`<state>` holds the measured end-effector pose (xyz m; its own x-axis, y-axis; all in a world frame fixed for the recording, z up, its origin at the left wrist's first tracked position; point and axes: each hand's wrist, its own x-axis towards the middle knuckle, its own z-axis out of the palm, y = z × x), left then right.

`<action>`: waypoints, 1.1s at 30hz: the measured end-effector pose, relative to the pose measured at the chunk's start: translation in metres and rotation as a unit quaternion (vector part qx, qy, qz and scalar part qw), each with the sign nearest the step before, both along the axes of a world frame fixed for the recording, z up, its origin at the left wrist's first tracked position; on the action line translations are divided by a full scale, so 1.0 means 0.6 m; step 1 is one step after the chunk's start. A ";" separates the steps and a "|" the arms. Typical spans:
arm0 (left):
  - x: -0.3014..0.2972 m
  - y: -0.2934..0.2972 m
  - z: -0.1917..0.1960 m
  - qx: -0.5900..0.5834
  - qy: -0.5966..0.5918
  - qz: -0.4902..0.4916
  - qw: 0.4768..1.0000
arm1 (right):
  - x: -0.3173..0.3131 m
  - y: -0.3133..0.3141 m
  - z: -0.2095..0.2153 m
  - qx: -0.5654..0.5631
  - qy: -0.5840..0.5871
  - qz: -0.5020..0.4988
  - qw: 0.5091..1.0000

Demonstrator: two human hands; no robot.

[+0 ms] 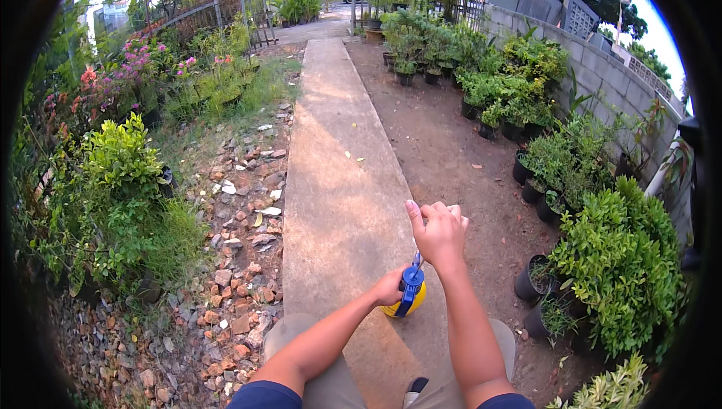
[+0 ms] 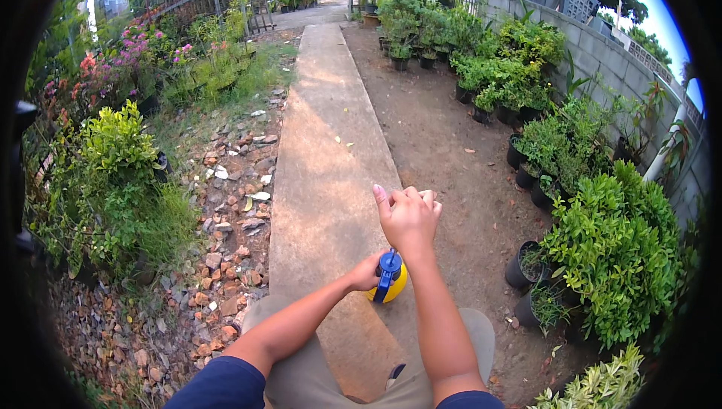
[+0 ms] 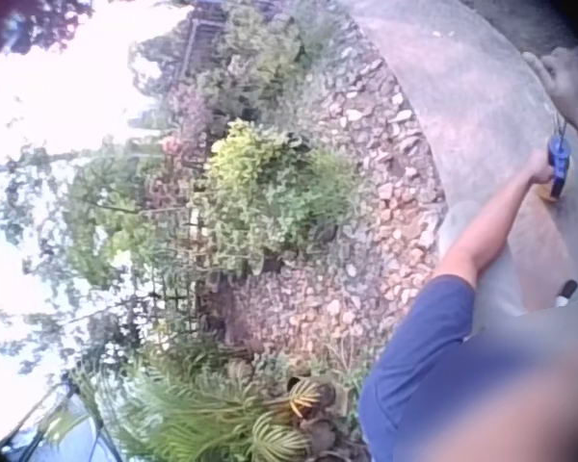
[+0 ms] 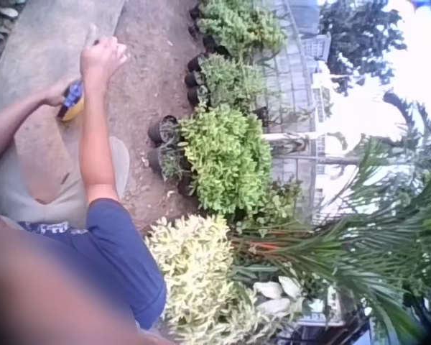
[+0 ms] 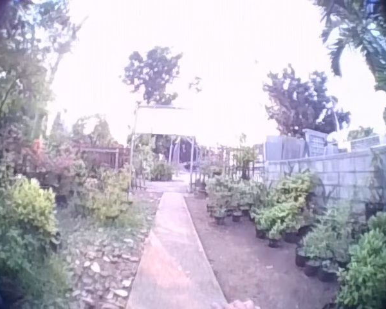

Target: The person assembles a yellow and blue garden sprayer by attaching the pump head and tightening the nozzle. They then walk along a garden path and spray several potted plants with the sprayer.

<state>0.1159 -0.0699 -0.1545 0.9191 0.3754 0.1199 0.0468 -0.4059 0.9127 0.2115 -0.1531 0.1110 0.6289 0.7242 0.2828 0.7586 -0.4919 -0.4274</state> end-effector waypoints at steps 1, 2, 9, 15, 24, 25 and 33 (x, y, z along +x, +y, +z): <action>0.003 0.005 -0.009 -0.012 -0.007 0.001 1.000 | 0.005 0.009 -0.024 0.007 0.047 0.019 0.999; 0.003 0.004 -0.019 -0.028 0.010 0.006 1.000 | 0.010 0.014 -0.051 -0.016 0.045 0.042 0.998; -0.001 -0.022 -0.038 0.078 -0.059 0.014 0.995 | -0.033 -0.039 -0.255 -0.023 -0.126 -0.023 0.992; -0.026 -0.053 0.005 0.117 0.032 0.018 0.992 | -0.045 -0.052 -0.182 -0.119 0.011 -0.024 0.992; -0.018 -0.049 0.024 0.084 0.049 0.068 0.993 | -0.050 -0.132 0.125 0.168 -0.097 -0.013 0.981; -0.016 -0.048 0.023 0.092 0.063 0.073 0.991 | -0.038 -0.124 0.113 0.202 -0.104 0.009 0.974; -0.013 -0.033 0.007 0.089 -0.002 0.060 0.994 | -0.005 -0.021 -0.250 0.009 -0.093 0.052 0.994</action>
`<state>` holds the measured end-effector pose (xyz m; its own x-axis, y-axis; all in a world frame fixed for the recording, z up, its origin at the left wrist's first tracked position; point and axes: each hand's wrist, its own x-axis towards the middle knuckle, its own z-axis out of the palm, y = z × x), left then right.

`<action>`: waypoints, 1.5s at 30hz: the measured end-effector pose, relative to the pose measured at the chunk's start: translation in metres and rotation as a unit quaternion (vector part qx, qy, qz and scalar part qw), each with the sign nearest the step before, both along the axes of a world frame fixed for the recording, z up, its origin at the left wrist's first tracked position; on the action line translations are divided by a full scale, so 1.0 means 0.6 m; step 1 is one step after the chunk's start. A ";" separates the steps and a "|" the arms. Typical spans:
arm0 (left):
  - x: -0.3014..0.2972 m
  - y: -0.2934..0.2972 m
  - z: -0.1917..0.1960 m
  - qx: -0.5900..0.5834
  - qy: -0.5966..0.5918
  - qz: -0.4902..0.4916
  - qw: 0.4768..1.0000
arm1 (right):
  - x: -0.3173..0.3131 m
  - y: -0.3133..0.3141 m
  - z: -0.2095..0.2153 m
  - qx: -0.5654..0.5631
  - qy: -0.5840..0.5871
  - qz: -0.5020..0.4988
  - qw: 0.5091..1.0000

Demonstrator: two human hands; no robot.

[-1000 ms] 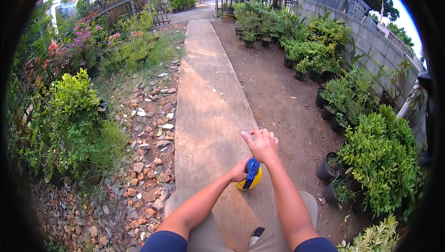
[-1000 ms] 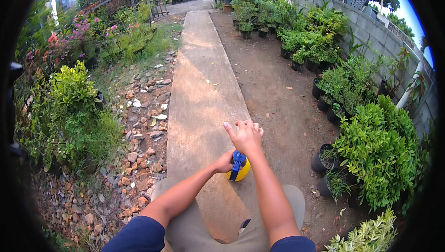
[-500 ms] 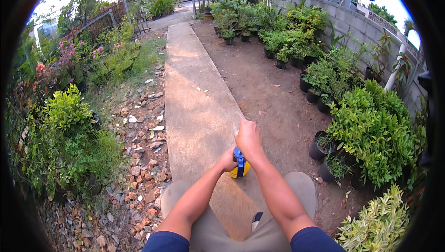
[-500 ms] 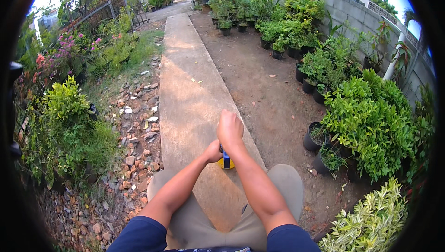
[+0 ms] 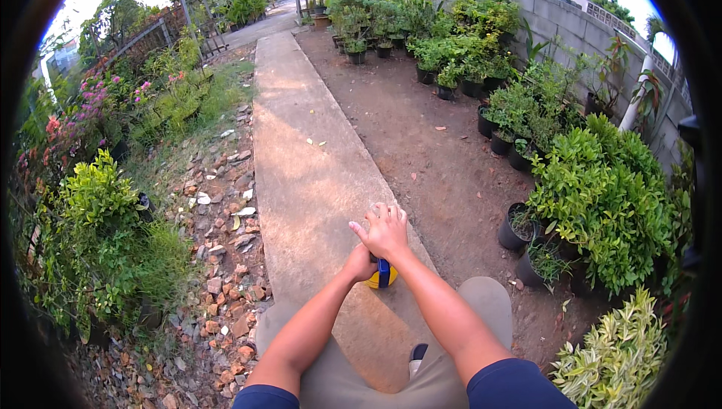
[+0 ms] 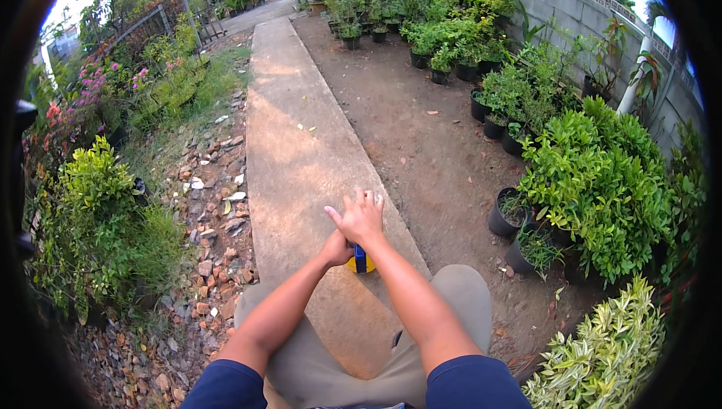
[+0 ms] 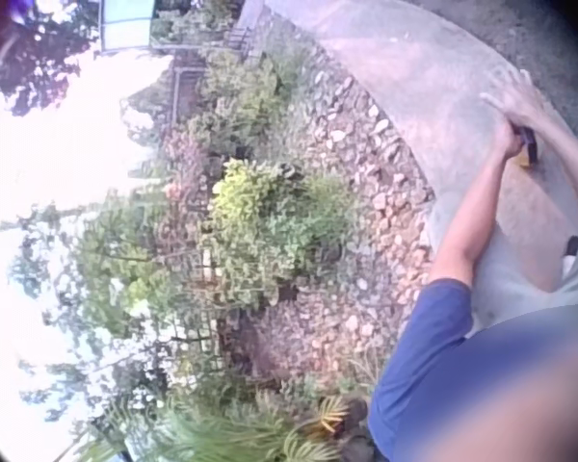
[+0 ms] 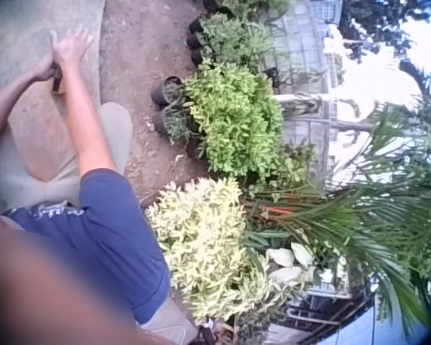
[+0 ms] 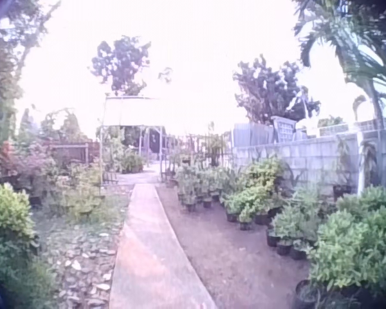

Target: The person assembles a yellow and blue garden sprayer by attaching the pump head and tightening the nozzle. They then walk along a garden path and spray several potted plants with the sprayer.

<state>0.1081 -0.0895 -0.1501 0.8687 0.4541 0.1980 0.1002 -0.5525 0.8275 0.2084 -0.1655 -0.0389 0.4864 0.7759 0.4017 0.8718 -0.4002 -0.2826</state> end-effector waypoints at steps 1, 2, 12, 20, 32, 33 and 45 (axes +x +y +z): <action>0.002 0.002 -0.002 0.006 -0.013 0.008 1.000 | 0.005 0.003 -0.020 0.055 -0.024 -0.003 0.998; 0.002 0.004 -0.003 -0.011 0.005 0.000 1.000 | 0.001 0.002 -0.032 0.016 0.019 -0.015 1.000; 0.007 0.014 0.024 -0.109 0.026 -0.025 0.993 | -0.007 -0.056 0.302 0.046 0.150 -0.025 0.987; 0.015 0.023 0.005 -0.107 0.015 -0.034 0.994 | 0.004 0.028 0.211 0.112 -0.043 0.024 0.993; 0.006 0.017 0.024 -0.055 0.072 -0.043 0.995 | 0.008 0.005 0.106 0.193 0.498 0.065 0.843; 0.005 0.013 0.026 -0.106 0.037 -0.041 0.993 | 0.008 0.000 0.155 0.252 0.474 0.127 0.834; 0.011 0.027 -0.031 0.104 -0.032 -0.024 0.994 | -0.015 0.021 0.096 0.029 -0.110 0.076 0.991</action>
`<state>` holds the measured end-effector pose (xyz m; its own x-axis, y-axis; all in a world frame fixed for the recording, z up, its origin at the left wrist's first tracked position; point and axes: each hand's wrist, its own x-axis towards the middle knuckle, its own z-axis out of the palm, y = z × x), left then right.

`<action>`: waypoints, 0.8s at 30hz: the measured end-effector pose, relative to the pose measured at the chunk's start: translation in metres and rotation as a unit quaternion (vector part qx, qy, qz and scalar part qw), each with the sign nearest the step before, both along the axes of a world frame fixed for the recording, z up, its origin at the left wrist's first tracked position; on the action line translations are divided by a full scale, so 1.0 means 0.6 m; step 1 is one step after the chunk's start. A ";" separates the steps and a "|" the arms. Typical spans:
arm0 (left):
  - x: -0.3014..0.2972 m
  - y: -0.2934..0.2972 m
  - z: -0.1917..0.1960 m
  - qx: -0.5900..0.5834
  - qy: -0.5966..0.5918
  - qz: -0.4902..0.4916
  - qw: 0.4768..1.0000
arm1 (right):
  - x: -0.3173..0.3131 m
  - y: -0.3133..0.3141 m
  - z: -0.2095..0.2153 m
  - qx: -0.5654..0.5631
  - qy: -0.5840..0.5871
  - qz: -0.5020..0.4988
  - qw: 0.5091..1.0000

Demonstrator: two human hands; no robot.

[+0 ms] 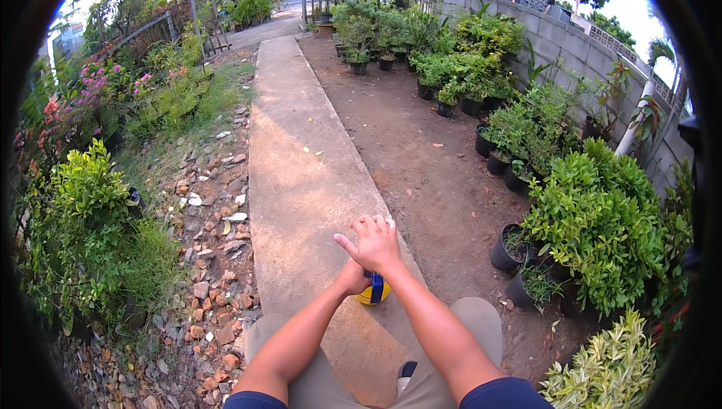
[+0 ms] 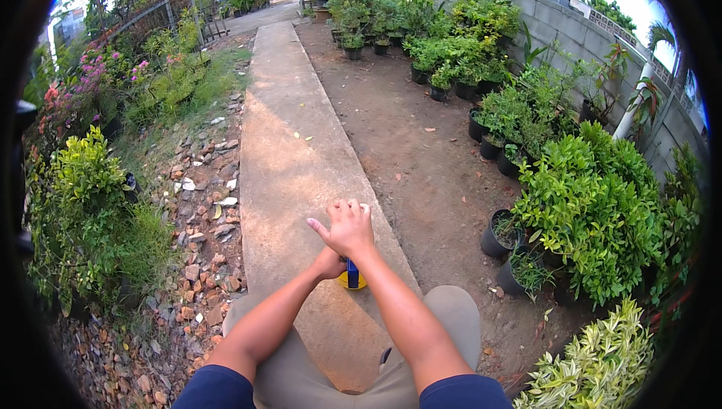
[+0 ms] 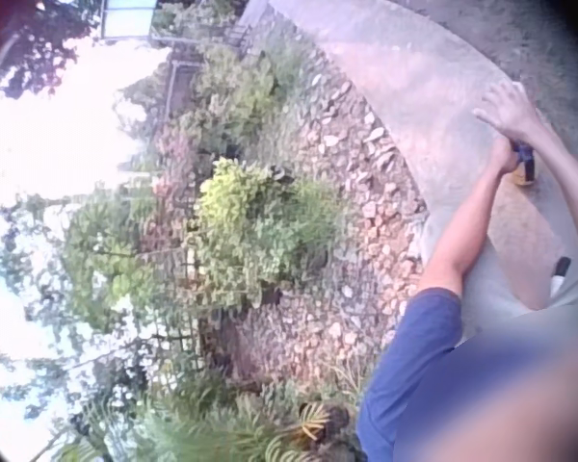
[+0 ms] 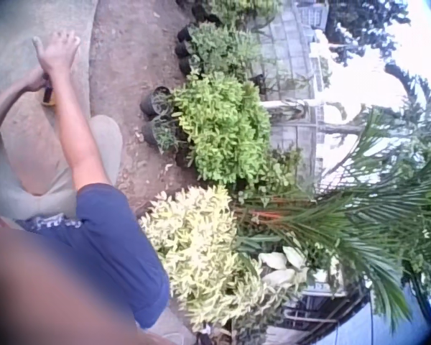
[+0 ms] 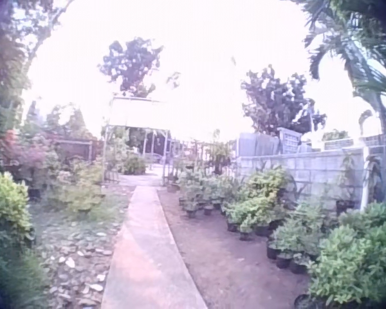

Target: The person assembles a yellow and blue garden sprayer by attaching the pump head and tightening the nozzle. They then walk along a garden path and spray several potted plants with the sprayer.

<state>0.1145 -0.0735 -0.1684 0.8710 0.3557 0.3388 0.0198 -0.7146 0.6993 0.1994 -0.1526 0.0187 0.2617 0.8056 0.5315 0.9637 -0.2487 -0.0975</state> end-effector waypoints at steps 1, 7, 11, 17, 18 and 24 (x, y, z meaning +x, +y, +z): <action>0.001 -0.002 -0.004 0.003 0.019 0.017 1.000 | 0.007 -0.002 -0.035 -0.041 0.036 0.001 0.998; -0.011 -0.016 0.029 -0.120 0.091 -0.021 0.988 | 0.035 -0.017 -0.042 0.019 0.551 0.060 0.832; -0.024 -0.030 0.062 -0.102 0.105 0.008 0.989 | 0.012 -0.037 0.100 0.119 0.585 0.096 0.796; -0.013 -0.035 0.058 -0.092 0.116 0.059 0.987 | 0.022 -0.031 0.160 0.115 0.204 0.016 0.972; -0.010 -0.030 0.053 -0.111 0.109 0.052 0.986 | 0.018 -0.021 0.129 0.111 0.104 -0.003 0.988; -0.015 -0.027 0.026 -0.060 0.078 0.014 0.995 | 0.010 -0.011 -0.111 0.056 0.161 -0.032 0.985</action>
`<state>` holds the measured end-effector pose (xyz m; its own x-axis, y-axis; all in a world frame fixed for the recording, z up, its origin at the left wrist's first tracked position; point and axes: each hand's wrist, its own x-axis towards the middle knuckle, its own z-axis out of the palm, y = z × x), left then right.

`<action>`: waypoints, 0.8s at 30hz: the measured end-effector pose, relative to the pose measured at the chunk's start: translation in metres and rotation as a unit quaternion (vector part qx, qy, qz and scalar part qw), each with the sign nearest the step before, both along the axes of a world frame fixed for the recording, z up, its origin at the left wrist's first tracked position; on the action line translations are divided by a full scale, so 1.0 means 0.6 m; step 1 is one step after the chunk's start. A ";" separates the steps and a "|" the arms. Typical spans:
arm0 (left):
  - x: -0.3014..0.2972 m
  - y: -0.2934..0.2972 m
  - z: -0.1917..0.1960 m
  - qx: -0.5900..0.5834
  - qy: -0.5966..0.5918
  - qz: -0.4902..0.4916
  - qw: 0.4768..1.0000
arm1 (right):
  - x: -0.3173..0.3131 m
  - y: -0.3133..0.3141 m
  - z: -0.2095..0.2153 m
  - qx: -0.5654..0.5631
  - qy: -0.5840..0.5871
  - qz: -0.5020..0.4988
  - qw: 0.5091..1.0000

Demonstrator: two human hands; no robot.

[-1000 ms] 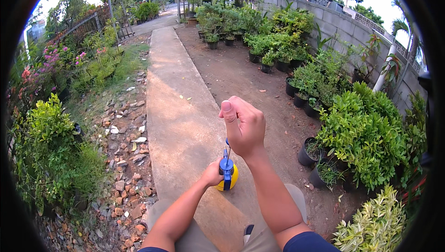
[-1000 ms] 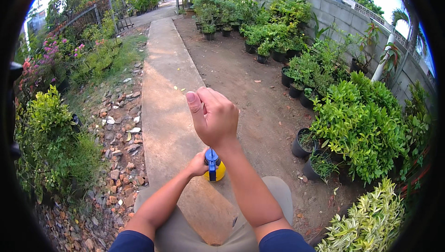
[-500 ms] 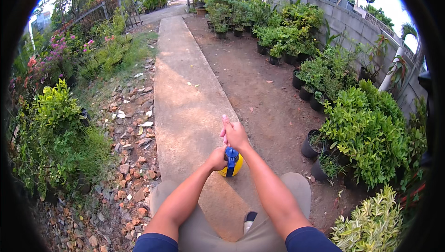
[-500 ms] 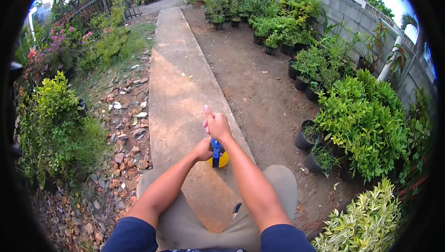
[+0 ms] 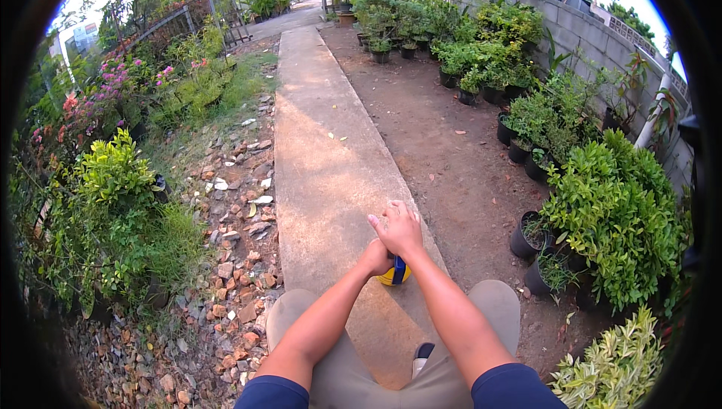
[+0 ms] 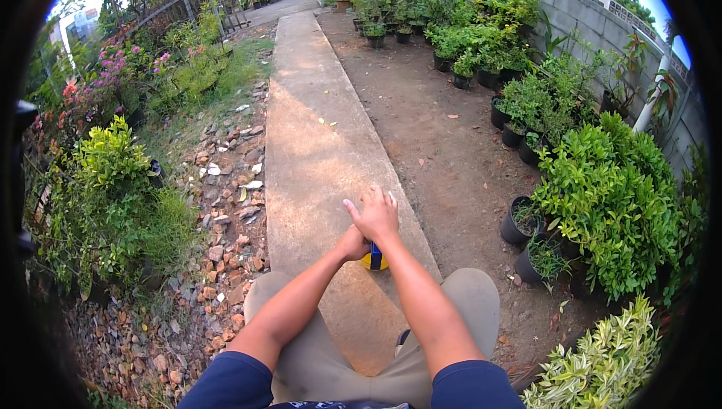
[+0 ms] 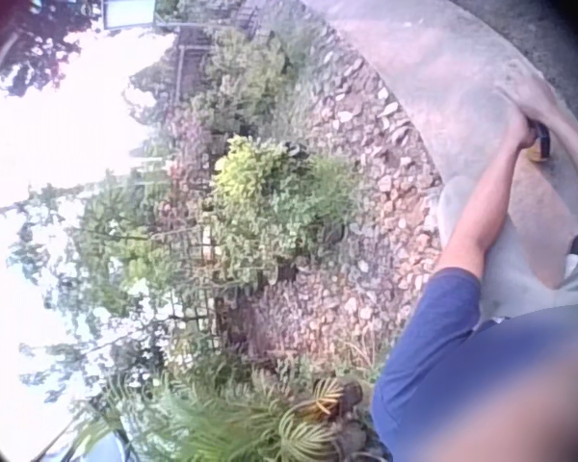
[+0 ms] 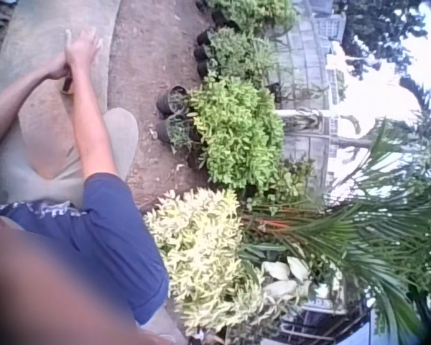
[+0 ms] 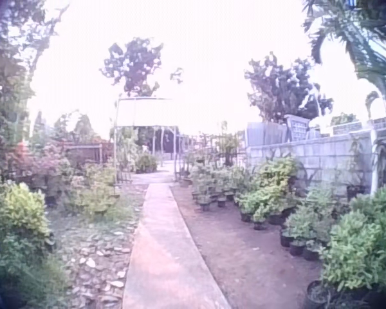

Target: The person assembles a yellow and blue garden sprayer by attaching the pump head and tightening the nozzle. They then walk along a garden path and spray several potted plants with the sprayer.

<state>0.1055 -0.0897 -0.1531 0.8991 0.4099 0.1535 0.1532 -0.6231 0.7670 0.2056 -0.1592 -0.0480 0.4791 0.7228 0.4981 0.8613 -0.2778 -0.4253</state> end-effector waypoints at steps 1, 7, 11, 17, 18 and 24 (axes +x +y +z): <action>-0.003 -0.002 -0.001 -0.007 -0.012 0.004 1.000 | -0.004 -0.003 -0.021 0.155 -0.014 -0.016 0.988; -0.007 -0.002 0.029 -0.029 0.033 0.021 0.999 | -0.007 -0.014 0.128 0.135 0.519 0.043 0.843; -0.001 -0.007 0.038 -0.025 0.017 0.024 0.999 | 0.007 -0.046 0.291 0.198 0.382 0.110 0.896; 0.004 0.010 0.034 -0.035 0.010 0.021 0.999 | 0.002 0.010 0.228 -0.195 -0.004 -0.032 0.980; 0.002 0.010 0.033 -0.043 -0.003 0.024 0.999 | 0.004 0.020 0.201 -0.126 0.004 0.002 0.992; 0.005 -0.012 0.032 -0.029 0.027 0.027 0.999 | 0.024 -0.017 0.151 -0.131 0.048 0.081 0.987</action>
<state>0.1086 -0.0966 -0.1339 0.8822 0.4641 0.0797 0.2271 -0.5676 0.7913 0.2202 -0.1695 0.0425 0.3827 0.8918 0.2412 0.8627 -0.2515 -0.4388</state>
